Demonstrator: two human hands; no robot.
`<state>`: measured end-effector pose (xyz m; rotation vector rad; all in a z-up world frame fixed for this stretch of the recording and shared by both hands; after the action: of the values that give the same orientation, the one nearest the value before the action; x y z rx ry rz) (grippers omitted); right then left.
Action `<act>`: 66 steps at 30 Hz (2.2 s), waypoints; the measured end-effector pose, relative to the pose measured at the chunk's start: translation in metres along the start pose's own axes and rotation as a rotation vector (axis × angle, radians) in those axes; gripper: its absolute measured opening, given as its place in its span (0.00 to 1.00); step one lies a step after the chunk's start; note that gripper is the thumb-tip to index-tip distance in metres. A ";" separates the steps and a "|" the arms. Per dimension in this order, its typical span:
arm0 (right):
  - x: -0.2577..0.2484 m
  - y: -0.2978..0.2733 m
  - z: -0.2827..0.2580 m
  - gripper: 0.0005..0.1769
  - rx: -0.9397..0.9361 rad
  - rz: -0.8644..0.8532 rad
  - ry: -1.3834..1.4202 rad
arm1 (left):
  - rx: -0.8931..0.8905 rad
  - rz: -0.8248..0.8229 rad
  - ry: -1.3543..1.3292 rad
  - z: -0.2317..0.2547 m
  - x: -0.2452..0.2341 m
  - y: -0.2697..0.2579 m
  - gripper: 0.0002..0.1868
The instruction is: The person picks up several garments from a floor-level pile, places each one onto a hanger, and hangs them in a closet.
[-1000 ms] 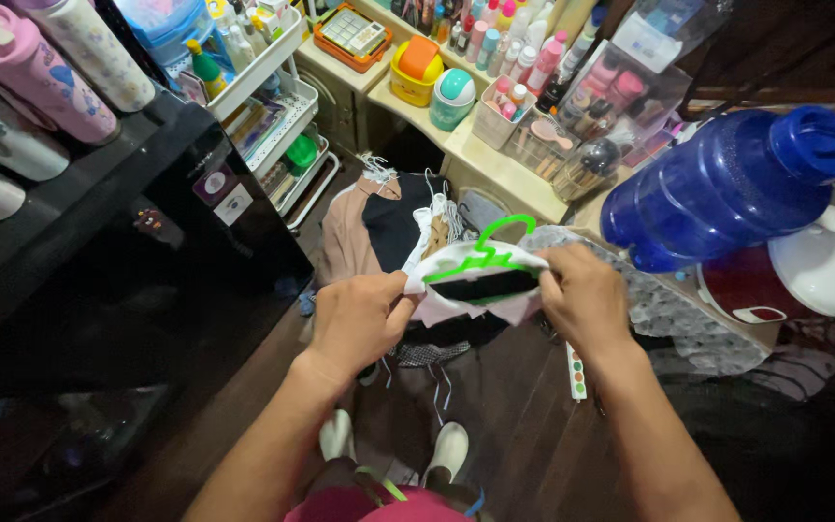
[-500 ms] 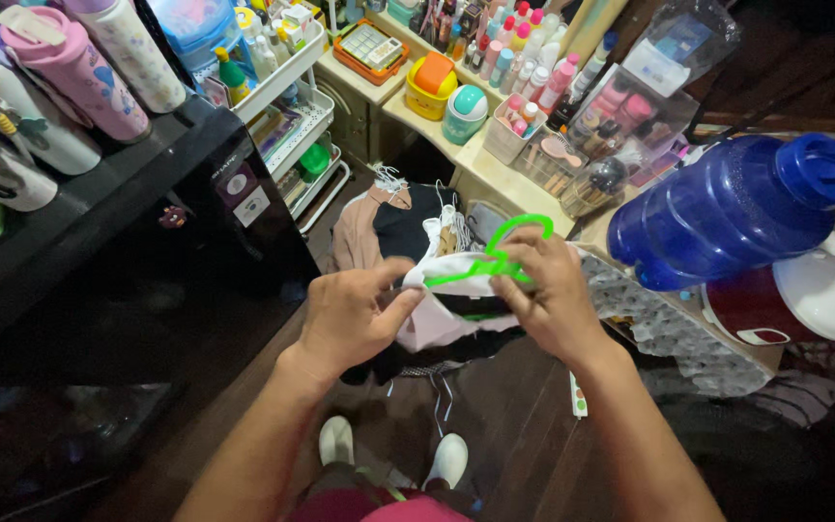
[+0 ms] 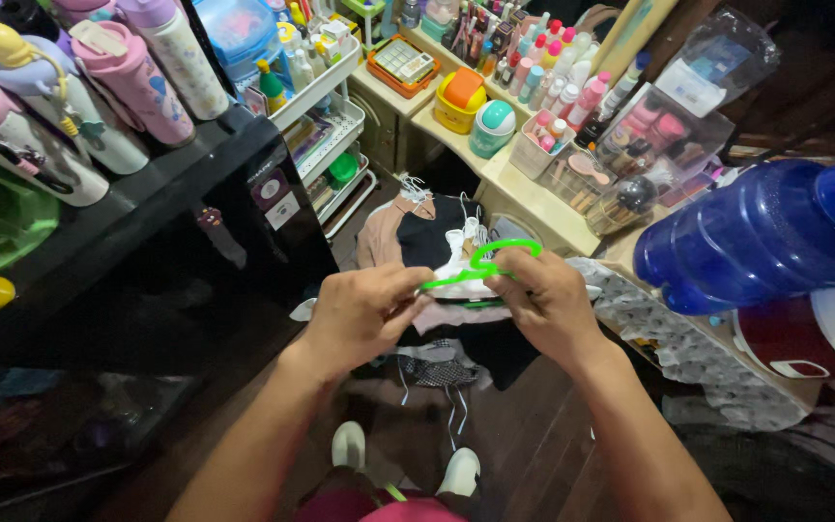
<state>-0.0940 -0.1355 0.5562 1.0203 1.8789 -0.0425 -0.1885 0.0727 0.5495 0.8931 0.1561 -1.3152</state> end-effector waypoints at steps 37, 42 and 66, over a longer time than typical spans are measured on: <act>0.056 -0.061 0.065 0.05 0.935 -0.257 1.172 | 0.029 -0.093 -0.246 -0.046 -0.010 -0.019 0.17; 0.048 -0.060 0.043 0.15 0.616 -0.477 0.525 | 0.021 -0.033 -0.266 -0.054 -0.008 -0.023 0.17; -0.094 -0.254 0.019 0.07 0.514 0.485 -0.237 | -0.207 -0.305 -0.485 -0.041 0.129 -0.048 0.10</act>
<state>-0.2303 -0.3672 0.5215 1.7187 1.3895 -0.3586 -0.1775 0.0009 0.4251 0.3652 0.0460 -1.7282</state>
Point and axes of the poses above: each hand's wrist, its own y-axis towards the middle knuckle, its own x-axis out of the palm, z = x × y, the point moved 5 cm from there along y, towards the middle knuckle, and after that the axes turned 2 degrees about -y, right-handed, at the moved point
